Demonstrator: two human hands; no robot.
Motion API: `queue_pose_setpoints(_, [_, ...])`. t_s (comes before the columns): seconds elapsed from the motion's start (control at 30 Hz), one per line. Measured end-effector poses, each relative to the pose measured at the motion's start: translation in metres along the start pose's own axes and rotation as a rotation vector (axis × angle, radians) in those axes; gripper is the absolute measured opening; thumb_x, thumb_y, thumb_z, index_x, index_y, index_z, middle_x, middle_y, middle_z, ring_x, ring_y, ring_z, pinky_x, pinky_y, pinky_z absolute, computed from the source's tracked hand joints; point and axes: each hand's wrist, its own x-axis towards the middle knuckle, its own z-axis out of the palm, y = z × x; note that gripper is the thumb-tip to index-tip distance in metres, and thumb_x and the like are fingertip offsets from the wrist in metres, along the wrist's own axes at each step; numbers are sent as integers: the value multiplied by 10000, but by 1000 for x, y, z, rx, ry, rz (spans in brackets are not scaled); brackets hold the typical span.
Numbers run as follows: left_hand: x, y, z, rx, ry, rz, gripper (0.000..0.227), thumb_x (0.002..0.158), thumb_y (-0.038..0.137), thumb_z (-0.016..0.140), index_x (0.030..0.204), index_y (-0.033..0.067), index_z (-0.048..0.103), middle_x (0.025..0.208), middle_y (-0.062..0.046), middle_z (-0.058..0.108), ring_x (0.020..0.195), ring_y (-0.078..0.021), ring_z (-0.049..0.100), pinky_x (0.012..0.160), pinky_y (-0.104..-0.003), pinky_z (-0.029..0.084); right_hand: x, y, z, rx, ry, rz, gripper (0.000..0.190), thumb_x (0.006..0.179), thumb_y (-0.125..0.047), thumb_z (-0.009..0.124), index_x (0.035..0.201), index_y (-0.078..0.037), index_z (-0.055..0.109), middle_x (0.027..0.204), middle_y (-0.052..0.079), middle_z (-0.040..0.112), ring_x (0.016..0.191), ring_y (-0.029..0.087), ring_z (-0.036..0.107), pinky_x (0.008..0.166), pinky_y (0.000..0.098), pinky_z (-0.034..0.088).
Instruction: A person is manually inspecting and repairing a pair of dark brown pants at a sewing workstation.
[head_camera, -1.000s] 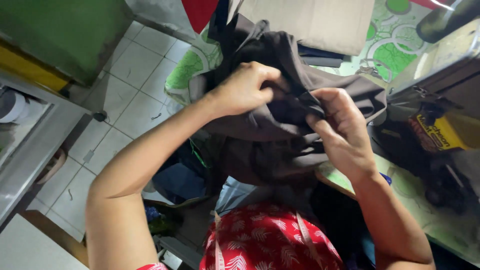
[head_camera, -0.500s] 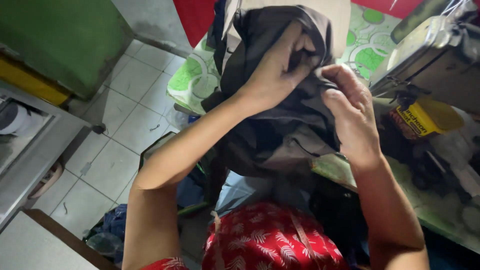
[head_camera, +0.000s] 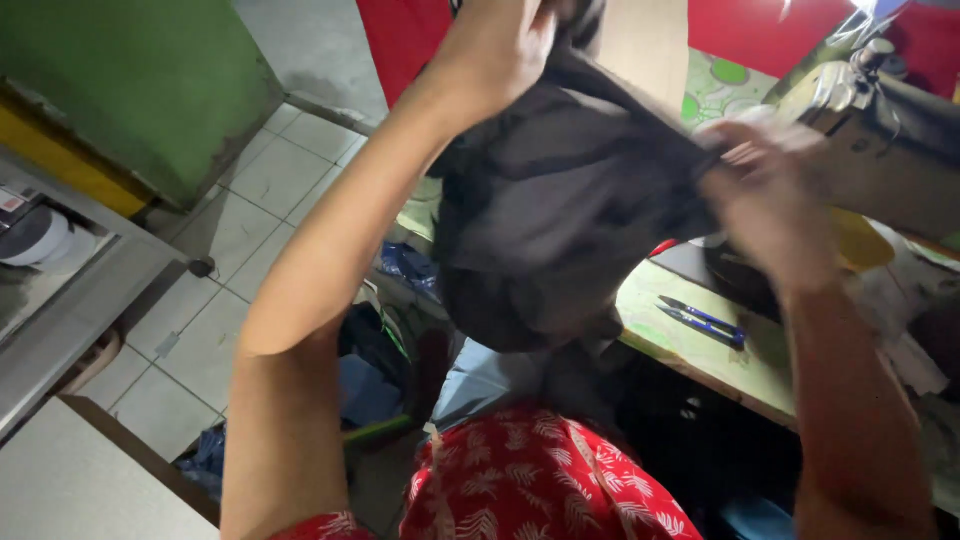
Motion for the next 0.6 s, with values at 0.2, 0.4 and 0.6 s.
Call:
queue_pose_setpoints(0.2, [-58, 84, -70, -911, -402, -693, 1096, 749, 723, 639, 1535, 12, 363, 1604, -189, 432, 1477, -321, 438, 1211, -438, 327, 17, 36, -4, 418, 314, 43, 181, 1036, -121, 799, 1151, -247, 742, 786, -133, 544, 620, -15, 438, 522, 168, 341])
queue_pose_setpoints(0.4, [-144, 100, -45, -653, -258, -605, 396, 859, 351, 805, 1145, 117, 661, 1080, 12, 717, 949, -128, 661, 853, -272, 498, -2, 63, 24, 595, -144, -31, 118, 993, -81, 681, 1107, -74, 708, 1001, 18, 697, 894, 90, 630, 842, 207, 497])
queue_pose_setpoints(0.6, [-138, 116, -78, -640, -454, -612, 678, 832, 417, 809, 1371, 68, 590, 1155, -120, 711, 1128, -232, 690, 912, -327, 493, -66, 98, 28, 602, -334, -333, 504, 736, 52, 795, 1214, -33, 659, 1229, 90, 618, 1114, 190, 662, 951, 286, 576])
